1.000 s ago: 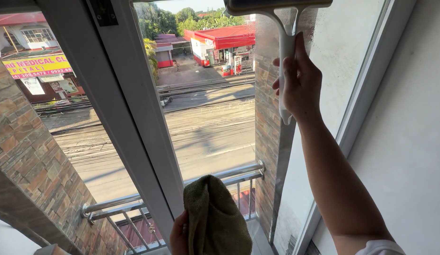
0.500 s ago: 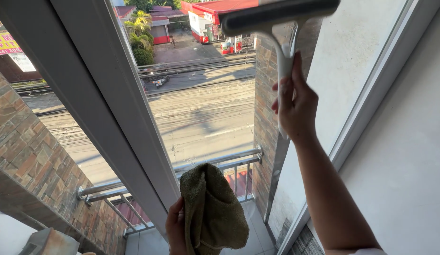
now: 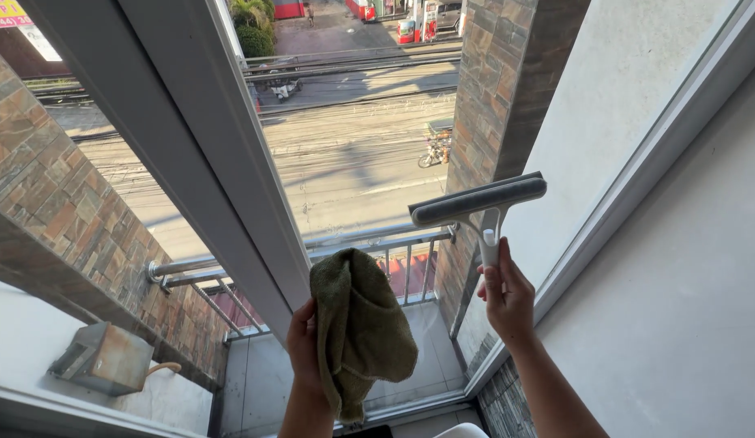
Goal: Cleaning a glass balcony door using a squeegee and a cloth.
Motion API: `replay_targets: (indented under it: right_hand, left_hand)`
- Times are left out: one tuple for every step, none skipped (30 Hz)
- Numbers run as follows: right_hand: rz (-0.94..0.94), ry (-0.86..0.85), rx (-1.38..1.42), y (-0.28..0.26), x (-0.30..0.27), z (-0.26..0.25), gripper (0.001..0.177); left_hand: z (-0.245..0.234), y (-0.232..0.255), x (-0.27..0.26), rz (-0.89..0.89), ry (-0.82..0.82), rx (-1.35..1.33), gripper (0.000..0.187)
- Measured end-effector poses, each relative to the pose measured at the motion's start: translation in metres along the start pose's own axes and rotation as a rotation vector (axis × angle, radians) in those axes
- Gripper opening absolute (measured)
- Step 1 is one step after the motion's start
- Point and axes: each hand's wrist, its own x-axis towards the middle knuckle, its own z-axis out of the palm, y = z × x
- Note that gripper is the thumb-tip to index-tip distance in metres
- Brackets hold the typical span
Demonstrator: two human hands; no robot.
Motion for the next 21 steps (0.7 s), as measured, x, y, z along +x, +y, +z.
replay_targets:
  right_hand:
    - [0.036, -0.010, 0.086, -0.005, -0.002, -0.009, 0.058]
    - [0.072, -0.021, 0.173, -0.010, -0.003, -0.018, 0.059]
    - [0.058, -0.020, 0.176, -0.009, -0.006, -0.028, 0.059]
    - [0.062, -0.080, 0.277, -0.007, -0.008, -0.039, 0.060]
    - [0.075, -0.141, 0.378, -0.007, -0.015, -0.051, 0.060]
    - [0.070, -0.141, 0.379, -0.010, -0.013, -0.058, 0.060]
    - [0.046, -0.313, 0.401, -0.013, -0.018, -0.067, 0.058]
    - [0.023, -0.485, 0.423, -0.017, -0.023, -0.076, 0.057]
    - [0.024, -0.485, 0.421, -0.024, -0.022, -0.076, 0.057]
    - [0.002, -0.629, 0.402, -0.031, -0.020, -0.076, 0.056]
    - [-0.023, -0.772, 0.379, -0.038, -0.017, -0.077, 0.055]
    - [-0.025, -0.771, 0.375, -0.038, -0.016, -0.077, 0.055]
    - [-0.107, -0.763, 0.253, -0.038, -0.017, -0.076, 0.056]
    - [-0.188, -0.753, 0.131, -0.038, -0.017, -0.076, 0.058]
    - [-0.191, -0.755, 0.128, -0.037, -0.015, -0.080, 0.058]
    - [-0.191, -0.711, 0.116, -0.036, -0.014, -0.084, 0.057]
    - [-0.194, -0.664, 0.107, -0.034, -0.011, -0.085, 0.056]
    - [-0.199, -0.663, 0.106, -0.029, -0.007, -0.089, 0.056]
    - [-0.212, -0.602, 0.078, -0.024, -0.008, -0.093, 0.055]
    - [-0.225, -0.541, 0.049, -0.020, -0.009, -0.098, 0.054]
    - [-0.223, -0.541, 0.049, -0.012, -0.006, -0.103, 0.054]
  left_hand:
    - [0.005, -0.002, 0.002, -0.059, -0.013, -0.005, 0.053]
    - [0.010, -0.004, 0.004, -0.119, -0.025, -0.011, 0.054]
    - [0.015, -0.006, 0.008, -0.110, -0.037, -0.010, 0.054]
    - [0.021, -0.009, 0.011, -0.124, 0.022, 0.010, 0.054]
    - [0.026, -0.012, 0.012, -0.142, 0.089, 0.030, 0.053]
    - [0.023, -0.015, 0.024, -0.139, 0.085, 0.031, 0.053]
    - [0.018, -0.020, 0.031, -0.206, -0.006, 0.009, 0.053]
    - [0.012, -0.025, 0.038, -0.272, -0.097, -0.013, 0.053]
    - [0.015, -0.029, 0.046, -0.273, -0.096, -0.015, 0.053]
    - [0.017, -0.034, 0.055, -0.307, -0.074, 0.029, 0.053]
    - [0.021, -0.038, 0.065, -0.340, -0.055, 0.074, 0.054]
    - [0.022, -0.043, 0.068, -0.341, -0.058, 0.072, 0.054]
    - [0.022, -0.047, 0.072, -0.387, -0.181, 0.065, 0.053]
    - [0.022, -0.051, 0.075, -0.433, -0.304, 0.058, 0.053]
    - [0.024, -0.056, 0.073, -0.431, -0.307, 0.055, 0.053]
    - [0.025, -0.061, 0.072, -0.373, -0.302, 0.124, 0.048]
    - [0.028, -0.063, 0.071, -0.314, -0.299, 0.198, 0.046]
    - [0.024, -0.066, 0.072, -0.311, -0.302, 0.199, 0.046]
    - [0.018, -0.070, 0.069, -0.329, -0.275, 0.232, 0.049]
    - [0.012, -0.074, 0.066, -0.347, -0.247, 0.264, 0.052]
    - [0.016, -0.077, 0.061, -0.348, -0.246, 0.264, 0.052]
